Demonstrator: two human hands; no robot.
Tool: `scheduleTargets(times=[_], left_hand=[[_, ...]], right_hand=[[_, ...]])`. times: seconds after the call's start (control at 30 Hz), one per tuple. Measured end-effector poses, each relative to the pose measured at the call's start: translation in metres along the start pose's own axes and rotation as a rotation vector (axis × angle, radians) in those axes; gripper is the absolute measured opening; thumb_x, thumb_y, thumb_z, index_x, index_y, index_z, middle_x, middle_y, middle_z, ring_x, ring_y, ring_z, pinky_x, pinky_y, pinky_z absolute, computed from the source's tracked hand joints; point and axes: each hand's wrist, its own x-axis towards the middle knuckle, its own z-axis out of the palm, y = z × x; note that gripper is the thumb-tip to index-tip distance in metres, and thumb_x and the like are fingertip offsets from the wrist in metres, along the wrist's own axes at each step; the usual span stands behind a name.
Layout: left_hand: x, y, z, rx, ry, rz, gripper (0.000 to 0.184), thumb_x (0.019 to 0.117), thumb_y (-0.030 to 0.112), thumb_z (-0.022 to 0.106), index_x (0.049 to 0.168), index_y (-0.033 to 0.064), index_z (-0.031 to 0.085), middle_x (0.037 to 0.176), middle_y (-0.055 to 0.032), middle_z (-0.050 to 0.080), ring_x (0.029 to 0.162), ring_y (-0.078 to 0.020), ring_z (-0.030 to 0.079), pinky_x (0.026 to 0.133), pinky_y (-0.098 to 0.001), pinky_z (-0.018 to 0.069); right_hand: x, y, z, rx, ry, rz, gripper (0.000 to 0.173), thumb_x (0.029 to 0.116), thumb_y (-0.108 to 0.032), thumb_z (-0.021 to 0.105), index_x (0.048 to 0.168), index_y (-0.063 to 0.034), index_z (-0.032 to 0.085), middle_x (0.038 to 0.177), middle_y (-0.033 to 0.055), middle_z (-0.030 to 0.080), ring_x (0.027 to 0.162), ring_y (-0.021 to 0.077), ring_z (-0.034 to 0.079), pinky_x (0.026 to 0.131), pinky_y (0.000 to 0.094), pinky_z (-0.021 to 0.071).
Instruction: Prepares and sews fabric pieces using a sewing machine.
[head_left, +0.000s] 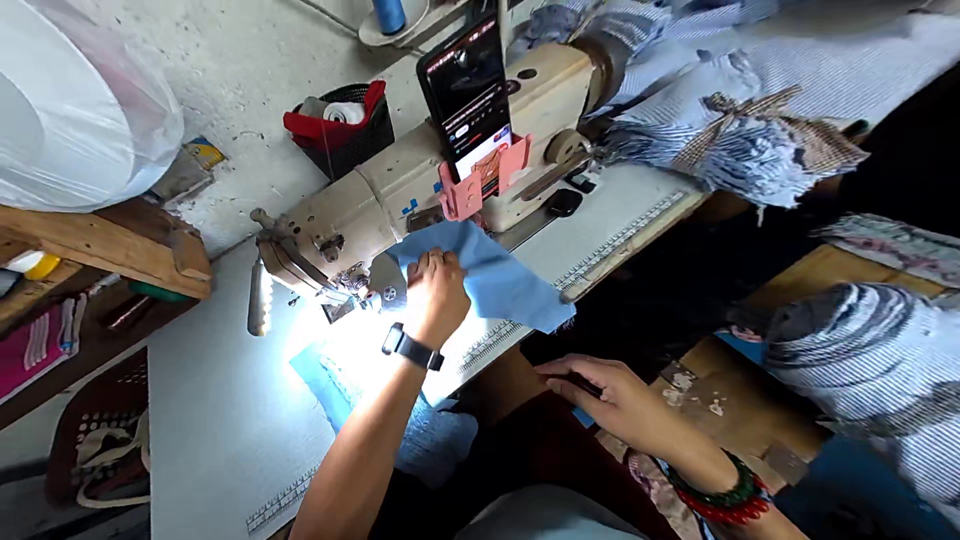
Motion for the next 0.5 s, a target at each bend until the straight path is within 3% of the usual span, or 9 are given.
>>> scheduleTargets(times=[0.13,0.2,0.27,0.33,0.37,0.5], left_hand=[[-0.027,0.016,-0.038,-0.068,-0.362,0.077,0.034,0.1058,0.030,0.052,0.112,0.0019,0.071,0.120,-0.0198,0.065,0.122,-0.0369,0.058,0.105,-0.0603,0.0400],[-0.011,0.010,-0.038,-0.145,-0.287,0.050,0.036,0.1061,0.031,0.053,0.111,0.0005,0.072,0.116,-0.0205,0.067,0.117,-0.0372,0.062,0.102,-0.0601,0.0445],[0.017,-0.001,-0.021,-0.189,-0.067,-0.045,0.038,0.1061,0.031,0.054,0.119,-0.0027,0.068,0.123,-0.0257,0.064,0.121,-0.0419,0.060,0.102,-0.0615,0.0471],[0.046,-0.011,-0.003,-0.203,0.050,-0.160,0.052,0.1047,0.038,0.057,0.135,-0.0041,0.058,0.140,-0.0304,0.055,0.134,-0.0474,0.049,0.108,-0.0667,0.0390],[0.060,-0.015,0.006,-0.189,0.041,-0.207,0.055,0.1031,0.040,0.059,0.137,-0.0022,0.058,0.142,-0.0295,0.054,0.138,-0.0477,0.045,0.110,-0.0684,0.0349],[0.081,-0.022,0.023,-0.169,0.020,-0.215,0.036,0.1040,0.033,0.057,0.126,0.0060,0.069,0.128,-0.0208,0.066,0.131,-0.0408,0.053,0.110,-0.0673,0.0303]], right_hand=[[0.008,0.005,-0.006,0.040,0.095,-0.077,0.025,0.1025,-0.026,0.059,0.115,-0.0109,0.075,0.108,-0.0002,0.074,0.097,0.0013,0.068,0.088,0.0194,0.0575],[0.014,0.007,-0.007,0.025,0.136,-0.079,0.025,0.1019,-0.026,0.059,0.114,-0.0110,0.075,0.108,0.0009,0.073,0.097,0.0020,0.068,0.087,0.0192,0.0567],[0.017,0.005,-0.006,0.020,0.159,-0.085,0.026,0.1024,-0.027,0.059,0.113,-0.0114,0.076,0.107,0.0009,0.072,0.096,0.0013,0.067,0.086,0.0185,0.0564],[0.019,-0.001,-0.003,0.048,0.177,-0.091,0.025,0.1022,-0.028,0.060,0.111,-0.0121,0.076,0.105,-0.0011,0.073,0.089,-0.0016,0.066,0.079,0.0151,0.0554],[0.019,-0.004,-0.002,0.065,0.182,-0.097,0.024,0.1018,-0.028,0.060,0.111,-0.0122,0.076,0.102,-0.0021,0.072,0.086,-0.0028,0.064,0.076,0.0134,0.0545],[0.019,-0.003,-0.002,0.072,0.217,-0.103,0.022,0.1008,-0.026,0.062,0.110,-0.0124,0.077,0.101,-0.0027,0.072,0.083,-0.0033,0.064,0.073,0.0122,0.0542]])
